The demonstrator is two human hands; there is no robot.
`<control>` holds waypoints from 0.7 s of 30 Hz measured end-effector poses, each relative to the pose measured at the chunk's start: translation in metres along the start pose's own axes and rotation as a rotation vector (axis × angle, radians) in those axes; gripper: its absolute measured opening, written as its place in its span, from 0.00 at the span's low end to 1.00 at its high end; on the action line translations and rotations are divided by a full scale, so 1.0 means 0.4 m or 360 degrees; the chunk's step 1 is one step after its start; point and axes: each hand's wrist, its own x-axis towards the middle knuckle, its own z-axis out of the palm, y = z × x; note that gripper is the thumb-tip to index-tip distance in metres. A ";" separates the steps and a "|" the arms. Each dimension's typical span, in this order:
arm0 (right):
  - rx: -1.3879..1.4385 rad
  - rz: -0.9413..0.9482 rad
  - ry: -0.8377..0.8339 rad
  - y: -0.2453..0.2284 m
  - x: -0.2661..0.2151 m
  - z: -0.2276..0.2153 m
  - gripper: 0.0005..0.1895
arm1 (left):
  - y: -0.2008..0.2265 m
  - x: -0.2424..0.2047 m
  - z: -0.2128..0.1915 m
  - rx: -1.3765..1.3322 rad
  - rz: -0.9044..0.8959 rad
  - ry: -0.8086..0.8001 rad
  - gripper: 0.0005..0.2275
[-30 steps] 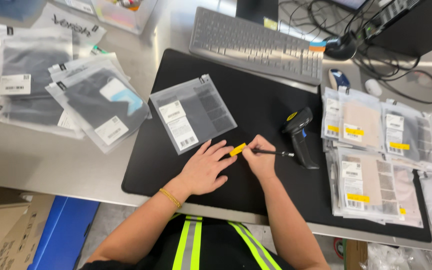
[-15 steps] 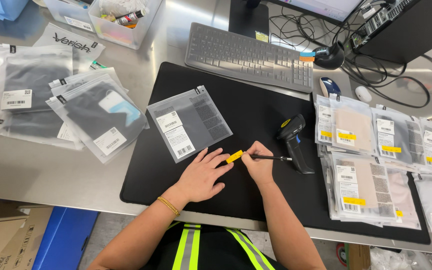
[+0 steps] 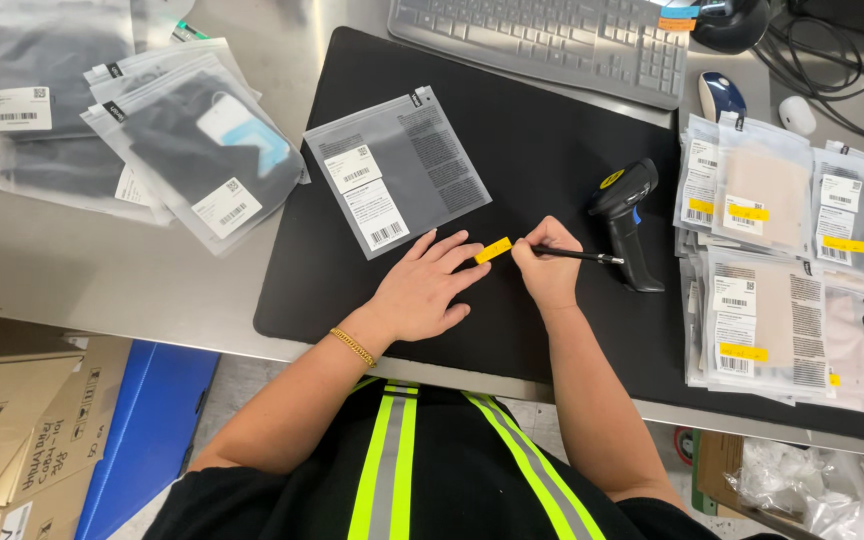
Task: The person repeatedly picks up small plastic bags containing items, scans them with a barcode scanner, writes on a yellow label with a pen, and places the labeled bags into a stack. The process is repeated for multiple packages throughout the clip.
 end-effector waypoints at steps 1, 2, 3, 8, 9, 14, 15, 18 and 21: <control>-0.0008 -0.0008 0.0024 -0.013 -0.012 0.000 0.10 | 0.004 -0.005 0.001 0.0002 -0.0003 -0.0008 0.26; 0.0042 0.0002 0.0053 -0.026 -0.016 0.000 0.08 | 0.003 -0.004 0.001 0.0005 -0.0005 -0.0012 0.26; 0.0093 0.0013 0.0083 -0.040 -0.023 0.001 0.05 | 0.002 -0.005 0.000 0.0009 -0.0007 -0.0017 0.26; -0.0243 0.0004 0.0110 -0.099 -0.048 0.005 0.12 | -0.002 -0.002 0.004 0.0026 -0.0020 -0.0032 0.26; -0.0256 -0.0015 0.0087 -0.107 -0.053 0.006 0.13 | -0.001 -0.002 0.005 0.0030 -0.0022 -0.0032 0.26; -0.0362 -0.0200 0.0084 -0.129 -0.072 0.019 0.15 | -0.001 -0.003 0.002 0.0000 -0.0024 -0.0014 0.27; -0.0486 -0.0242 0.0094 -0.131 -0.073 0.020 0.15 | -0.002 -0.003 0.002 -0.0001 -0.0021 -0.0006 0.27; -0.0653 -0.0338 0.0106 -0.134 -0.081 0.021 0.16 | -0.003 -0.004 0.006 0.0007 -0.0017 0.0000 0.27; -0.0632 -0.0370 0.0096 -0.134 -0.085 0.023 0.18 | -0.004 -0.003 0.006 -0.0009 -0.0029 -0.0011 0.27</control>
